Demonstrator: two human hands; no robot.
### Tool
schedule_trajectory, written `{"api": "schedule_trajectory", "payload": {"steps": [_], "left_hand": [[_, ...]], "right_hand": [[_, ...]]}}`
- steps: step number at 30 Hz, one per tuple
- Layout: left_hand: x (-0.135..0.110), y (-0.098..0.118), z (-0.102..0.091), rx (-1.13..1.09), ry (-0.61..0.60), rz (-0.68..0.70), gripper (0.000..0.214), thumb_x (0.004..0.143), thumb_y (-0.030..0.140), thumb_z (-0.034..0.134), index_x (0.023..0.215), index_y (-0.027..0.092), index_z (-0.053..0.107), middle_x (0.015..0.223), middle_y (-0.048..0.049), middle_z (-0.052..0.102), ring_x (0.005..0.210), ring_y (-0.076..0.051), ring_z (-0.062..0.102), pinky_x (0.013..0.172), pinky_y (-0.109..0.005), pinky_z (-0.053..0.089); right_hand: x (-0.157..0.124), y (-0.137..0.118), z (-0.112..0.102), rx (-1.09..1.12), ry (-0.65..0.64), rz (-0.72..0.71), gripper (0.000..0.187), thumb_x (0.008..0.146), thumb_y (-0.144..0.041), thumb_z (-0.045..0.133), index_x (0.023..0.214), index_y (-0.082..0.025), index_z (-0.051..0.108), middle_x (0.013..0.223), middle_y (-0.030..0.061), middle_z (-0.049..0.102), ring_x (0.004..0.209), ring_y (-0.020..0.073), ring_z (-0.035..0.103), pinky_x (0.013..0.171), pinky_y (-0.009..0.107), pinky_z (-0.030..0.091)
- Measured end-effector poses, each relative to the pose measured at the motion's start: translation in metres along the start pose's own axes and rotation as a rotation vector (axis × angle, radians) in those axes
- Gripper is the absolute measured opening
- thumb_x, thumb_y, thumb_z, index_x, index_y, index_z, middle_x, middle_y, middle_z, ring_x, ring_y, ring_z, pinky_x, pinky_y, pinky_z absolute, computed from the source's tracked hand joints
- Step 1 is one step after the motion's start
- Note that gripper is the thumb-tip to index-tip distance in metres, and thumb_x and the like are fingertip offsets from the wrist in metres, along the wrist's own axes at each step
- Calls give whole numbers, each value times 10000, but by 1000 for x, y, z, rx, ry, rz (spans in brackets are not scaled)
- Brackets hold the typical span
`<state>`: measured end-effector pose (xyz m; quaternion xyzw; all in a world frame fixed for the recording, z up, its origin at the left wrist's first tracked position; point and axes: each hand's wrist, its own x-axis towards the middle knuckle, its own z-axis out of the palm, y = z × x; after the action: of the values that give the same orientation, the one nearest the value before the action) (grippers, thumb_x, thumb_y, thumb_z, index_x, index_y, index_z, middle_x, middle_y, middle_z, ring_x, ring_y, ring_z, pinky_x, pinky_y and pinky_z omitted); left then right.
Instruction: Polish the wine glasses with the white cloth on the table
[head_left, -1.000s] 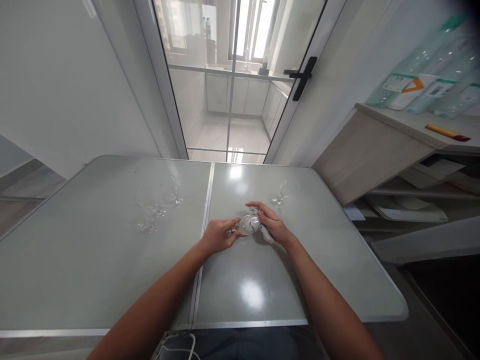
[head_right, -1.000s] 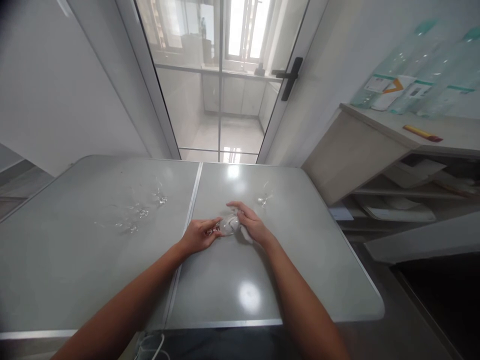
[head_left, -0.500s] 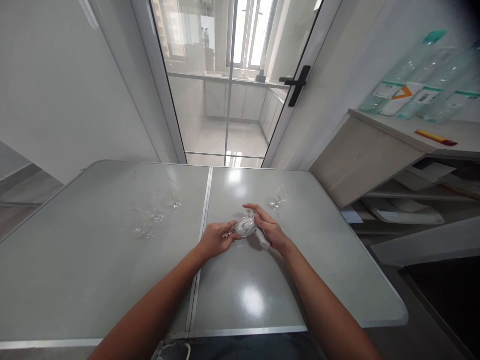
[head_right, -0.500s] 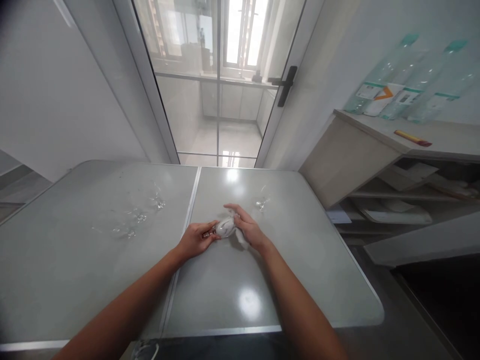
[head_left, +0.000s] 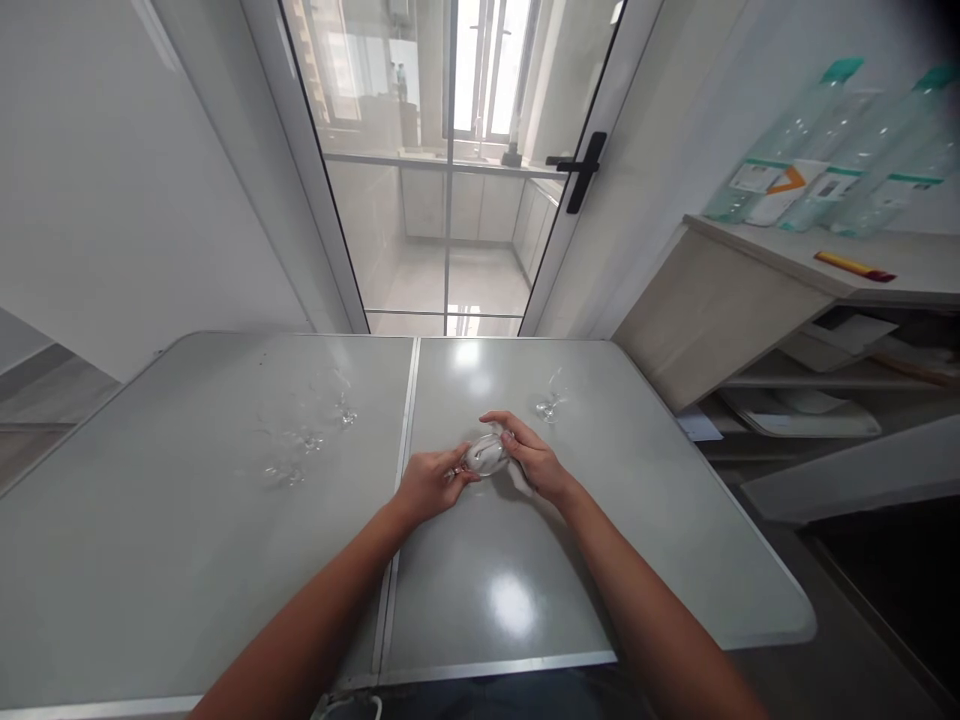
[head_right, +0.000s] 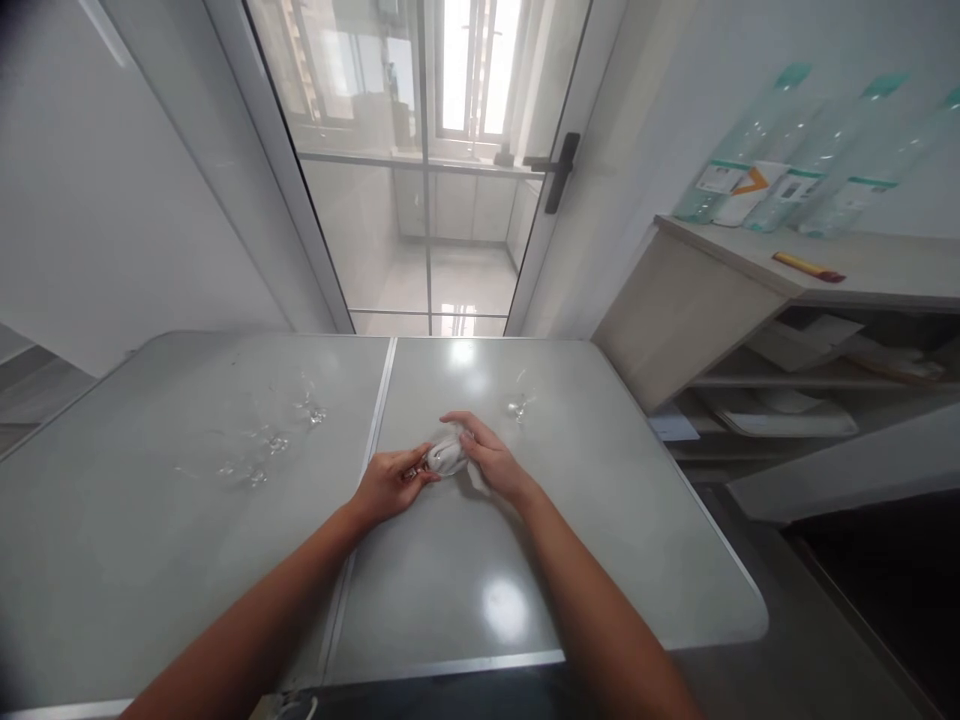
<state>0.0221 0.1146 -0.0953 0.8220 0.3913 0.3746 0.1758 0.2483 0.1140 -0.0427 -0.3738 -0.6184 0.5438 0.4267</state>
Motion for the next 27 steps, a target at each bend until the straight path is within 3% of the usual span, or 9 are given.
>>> {"api": "schedule_trajectory", "payload": {"steps": [4, 8, 11, 14, 17, 20, 27], "left_hand": [[-1, 0, 0, -45, -31, 15, 390, 878, 308, 719, 1252, 204, 684, 766, 1, 737, 571, -102, 617, 605, -211, 458], [0, -1, -1, -27, -26, 23, 405, 883, 345, 724, 1257, 195, 679, 778, -6, 745, 588, -109, 637, 618, -214, 470], [0, -2, -1, 22, -2, 1, 422, 899, 372, 707, 1279, 195, 664, 774, -11, 745, 603, -120, 651, 626, -217, 474], [0, -2, -1, 50, 4, -8, 397, 901, 350, 699, 1267, 200, 670, 752, -6, 737, 604, -126, 654, 623, -217, 470], [-1, -2, -1, 59, -10, 4, 368, 894, 333, 699, 1237, 201, 686, 755, -6, 740, 588, -123, 650, 615, -217, 472], [-1, -2, -1, 63, -33, 5, 387, 898, 362, 697, 1248, 198, 682, 762, -8, 741, 593, -121, 652, 622, -217, 481], [0, -1, 0, -7, -29, 12, 421, 920, 421, 678, 1270, 187, 670, 723, 9, 688, 572, -100, 605, 606, -202, 477]], "right_hand": [[0, -2, -9, 1, -60, -14, 343, 1004, -474, 497, 1203, -219, 610, 908, 17, 580, 768, 170, 524, 739, 279, 428], [0, 3, -14, -276, -26, -136, 333, 1014, -480, 467, 1099, -219, 657, 877, 24, 596, 748, 179, 508, 764, 305, 422], [1, 5, -9, -322, 58, -153, 344, 1023, -472, 451, 1201, -245, 638, 1057, 53, 635, 895, 208, 556, 883, 333, 423], [1, 2, -3, -164, 37, -91, 371, 1017, -489, 461, 1278, -269, 605, 1259, 59, 582, 1049, 221, 560, 945, 325, 418], [1, -1, -3, -76, -50, -27, 384, 1009, -520, 466, 1243, -253, 614, 1147, 53, 594, 977, 208, 564, 890, 309, 439], [2, -3, -6, -106, -68, -62, 363, 1002, -526, 479, 1164, -232, 615, 1056, 41, 578, 911, 193, 535, 858, 308, 431], [2, -2, -10, -106, 50, -124, 275, 985, -473, 530, 992, -214, 623, 849, -6, 564, 687, 141, 471, 683, 270, 393]]}}
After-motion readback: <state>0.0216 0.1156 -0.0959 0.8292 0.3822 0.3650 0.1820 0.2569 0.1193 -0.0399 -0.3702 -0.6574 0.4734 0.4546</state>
